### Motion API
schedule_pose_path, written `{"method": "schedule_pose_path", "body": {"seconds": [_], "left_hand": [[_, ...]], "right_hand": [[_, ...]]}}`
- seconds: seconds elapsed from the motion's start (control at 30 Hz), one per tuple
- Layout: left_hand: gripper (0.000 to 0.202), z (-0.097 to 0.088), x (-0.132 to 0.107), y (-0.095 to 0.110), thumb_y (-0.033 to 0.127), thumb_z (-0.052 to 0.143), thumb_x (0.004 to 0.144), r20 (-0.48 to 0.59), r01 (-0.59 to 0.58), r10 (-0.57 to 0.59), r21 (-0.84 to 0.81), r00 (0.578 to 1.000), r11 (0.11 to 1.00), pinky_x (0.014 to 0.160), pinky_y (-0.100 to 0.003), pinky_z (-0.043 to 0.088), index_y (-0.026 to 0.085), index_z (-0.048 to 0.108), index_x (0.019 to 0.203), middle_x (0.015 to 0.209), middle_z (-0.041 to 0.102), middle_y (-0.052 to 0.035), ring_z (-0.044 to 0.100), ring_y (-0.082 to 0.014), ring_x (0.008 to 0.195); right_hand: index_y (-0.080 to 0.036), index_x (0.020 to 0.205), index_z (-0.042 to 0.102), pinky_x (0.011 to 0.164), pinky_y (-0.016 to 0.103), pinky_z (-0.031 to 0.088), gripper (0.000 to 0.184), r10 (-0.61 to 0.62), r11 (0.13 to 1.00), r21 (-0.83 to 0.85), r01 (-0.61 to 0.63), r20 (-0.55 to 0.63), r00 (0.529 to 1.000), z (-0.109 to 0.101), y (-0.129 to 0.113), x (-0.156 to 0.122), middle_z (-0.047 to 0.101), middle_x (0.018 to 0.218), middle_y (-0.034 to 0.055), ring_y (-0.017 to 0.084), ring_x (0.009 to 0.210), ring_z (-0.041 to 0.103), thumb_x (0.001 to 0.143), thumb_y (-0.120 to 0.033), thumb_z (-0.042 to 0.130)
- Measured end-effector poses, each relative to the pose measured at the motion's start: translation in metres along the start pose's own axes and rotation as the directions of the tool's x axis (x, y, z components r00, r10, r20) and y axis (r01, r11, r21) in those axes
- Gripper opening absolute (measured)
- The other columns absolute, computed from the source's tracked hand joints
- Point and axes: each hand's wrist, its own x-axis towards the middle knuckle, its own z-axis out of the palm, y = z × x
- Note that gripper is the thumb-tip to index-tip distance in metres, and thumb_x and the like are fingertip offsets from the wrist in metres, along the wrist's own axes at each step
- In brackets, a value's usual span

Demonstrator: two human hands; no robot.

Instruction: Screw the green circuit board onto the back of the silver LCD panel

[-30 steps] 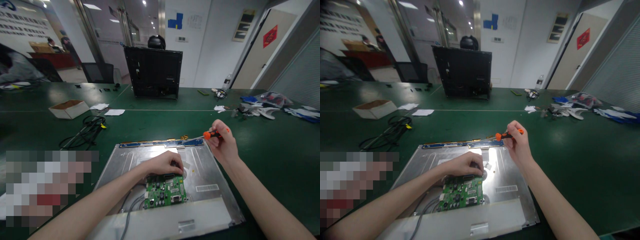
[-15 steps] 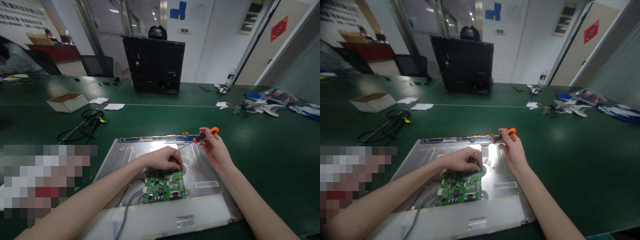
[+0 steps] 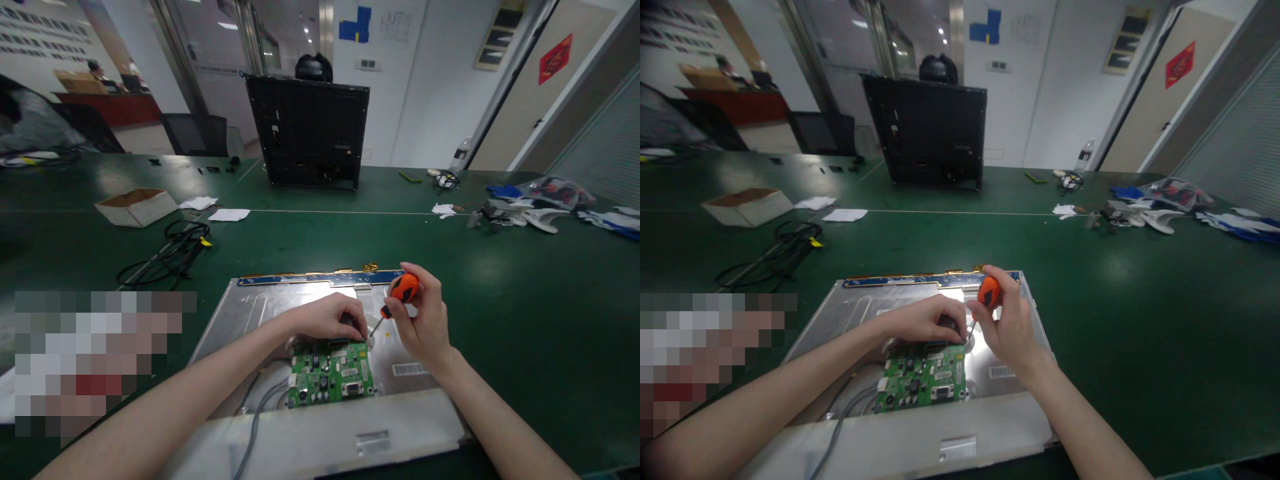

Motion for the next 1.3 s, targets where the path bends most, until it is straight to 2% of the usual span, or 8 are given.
{"method": "schedule_pose_path", "body": {"seconds": [0.07, 0.2, 0.37, 0.63, 0.87, 1.13, 1.3], "left_hand": [[0.009, 0.0005, -0.0003, -0.0012, 0.012, 0.07, 0.077, -0.007, 0.01, -0.01, -0.014, 1.0, 1.0, 0.073, -0.025, 0.045, 0.018, 0.072, 0.084, 0.083, 0.07, -0.0012, 0.062, -0.0154, 0.079], [0.009, 0.0006, -0.0005, -0.0037, 0.012, 0.071, 0.077, 0.0, 0.018, -0.018, -0.034, 1.0, 0.999, 0.075, -0.025, 0.045, 0.018, 0.072, 0.083, 0.085, 0.07, -0.0012, 0.062, -0.0161, 0.082], [0.011, 0.0003, 0.0, -0.004, 0.01, 0.071, 0.076, -0.006, 0.007, -0.007, -0.041, 1.0, 0.999, 0.074, -0.025, 0.045, 0.019, 0.071, 0.083, 0.084, 0.068, -0.0001, 0.061, -0.0155, 0.081], [0.009, 0.0005, 0.0006, -0.0024, 0.01, 0.07, 0.076, -0.001, 0.007, -0.007, -0.029, 1.0, 1.0, 0.072, -0.024, 0.044, 0.018, 0.071, 0.081, 0.081, 0.067, 0.0, 0.061, -0.015, 0.079], [0.01, 0.0011, 0.0005, -0.0053, 0.008, 0.07, 0.076, -0.018, -0.015, 0.015, -0.01, 1.0, 1.0, 0.071, -0.023, 0.044, 0.016, 0.07, 0.082, 0.08, 0.067, -0.0003, 0.061, -0.0148, 0.077], [0.011, 0.0015, 0.0004, -0.0052, 0.007, 0.069, 0.076, -0.012, -0.012, 0.012, -0.021, 1.0, 1.0, 0.071, -0.023, 0.044, 0.017, 0.07, 0.082, 0.079, 0.066, 0.0008, 0.06, -0.0142, 0.076], [0.011, 0.0018, 0.0002, -0.0042, 0.007, 0.069, 0.076, -0.023, -0.004, 0.003, -0.008, 1.0, 1.0, 0.071, -0.023, 0.044, 0.017, 0.07, 0.081, 0.078, 0.066, 0.0008, 0.061, -0.0145, 0.076]], "right_hand": [[-0.028, 0.128, 0.039, 0.054, 0.027, 0.051, 0.041, -0.042, 0.999, -0.032, 0.044, 0.033, 0.999, 0.0007, -0.0016, -0.0011, 0.058, 0.08, 0.0007, 0.015, 0.063, 0.058, 0.09, -0.034, 0.054], [-0.03, 0.131, 0.034, 0.061, 0.029, 0.054, 0.045, -0.104, 0.994, -0.032, 0.105, 0.043, 0.994, 0.0021, -0.0034, -0.0028, 0.058, 0.091, 0.0032, 0.016, 0.069, 0.06, 0.091, -0.031, 0.053], [-0.031, 0.133, 0.032, 0.062, 0.03, 0.054, 0.046, -0.127, 0.992, 0.023, 0.127, 0.012, 0.992, 0.004, -0.0051, -0.0047, 0.055, 0.087, 0.0029, 0.017, 0.071, 0.059, 0.091, -0.03, 0.051], [-0.031, 0.134, 0.033, 0.061, 0.03, 0.052, 0.047, -0.138, 0.99, 0.024, 0.137, 0.033, 0.99, 0.0049, -0.0035, -0.0042, 0.056, 0.089, 0.0023, 0.016, 0.068, 0.057, 0.091, -0.028, 0.052], [-0.03, 0.135, 0.032, 0.07, 0.033, 0.054, 0.049, -0.186, 0.982, 0.043, 0.184, 0.038, 0.982, 0.0043, -0.0056, -0.0057, 0.055, 0.087, 0.0029, 0.018, 0.075, 0.059, 0.09, -0.025, 0.052], [-0.026, 0.137, 0.032, 0.06, 0.028, 0.054, 0.049, -0.257, 0.966, -0.014, 0.257, 0.028, 0.966, 0.0062, -0.0053, -0.0037, 0.054, 0.086, 0.0024, 0.014, 0.066, 0.057, 0.091, -0.023, 0.049], [-0.025, 0.137, 0.032, 0.058, 0.026, 0.054, 0.047, -0.273, 0.96, -0.06, 0.274, 0.033, 0.962, 0.006, -0.0047, -0.0026, 0.055, 0.086, 0.0025, 0.014, 0.065, 0.057, 0.093, -0.025, 0.048]]}}
